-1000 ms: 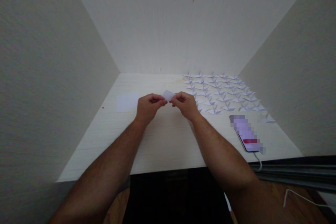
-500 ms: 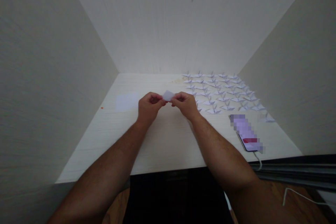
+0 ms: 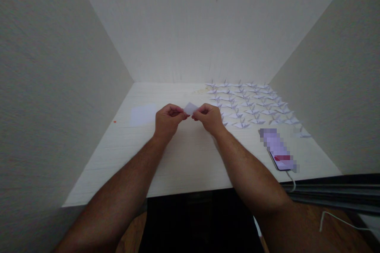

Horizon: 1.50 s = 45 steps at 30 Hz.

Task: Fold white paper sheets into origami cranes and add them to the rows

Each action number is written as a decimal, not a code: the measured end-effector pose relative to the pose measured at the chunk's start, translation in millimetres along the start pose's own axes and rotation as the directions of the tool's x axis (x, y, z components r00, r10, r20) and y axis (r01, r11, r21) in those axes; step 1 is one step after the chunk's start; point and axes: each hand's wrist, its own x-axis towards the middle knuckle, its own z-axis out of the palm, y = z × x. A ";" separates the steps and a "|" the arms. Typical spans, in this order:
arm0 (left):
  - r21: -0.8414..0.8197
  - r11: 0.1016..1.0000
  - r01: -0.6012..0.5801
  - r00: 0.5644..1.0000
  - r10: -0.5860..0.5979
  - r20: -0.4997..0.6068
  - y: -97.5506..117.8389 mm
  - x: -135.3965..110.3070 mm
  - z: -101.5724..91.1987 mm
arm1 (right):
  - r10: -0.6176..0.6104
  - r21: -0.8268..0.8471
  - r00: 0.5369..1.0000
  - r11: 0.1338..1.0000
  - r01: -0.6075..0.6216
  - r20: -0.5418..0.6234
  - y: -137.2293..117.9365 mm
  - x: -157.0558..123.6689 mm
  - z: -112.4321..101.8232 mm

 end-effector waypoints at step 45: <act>0.138 0.990 0.032 0.999 -0.033 -0.002 1.3 -1.7 2.5 | -0.037 -0.011 0.994 0.999 0.038 0.098 7.3 -2.3 7.7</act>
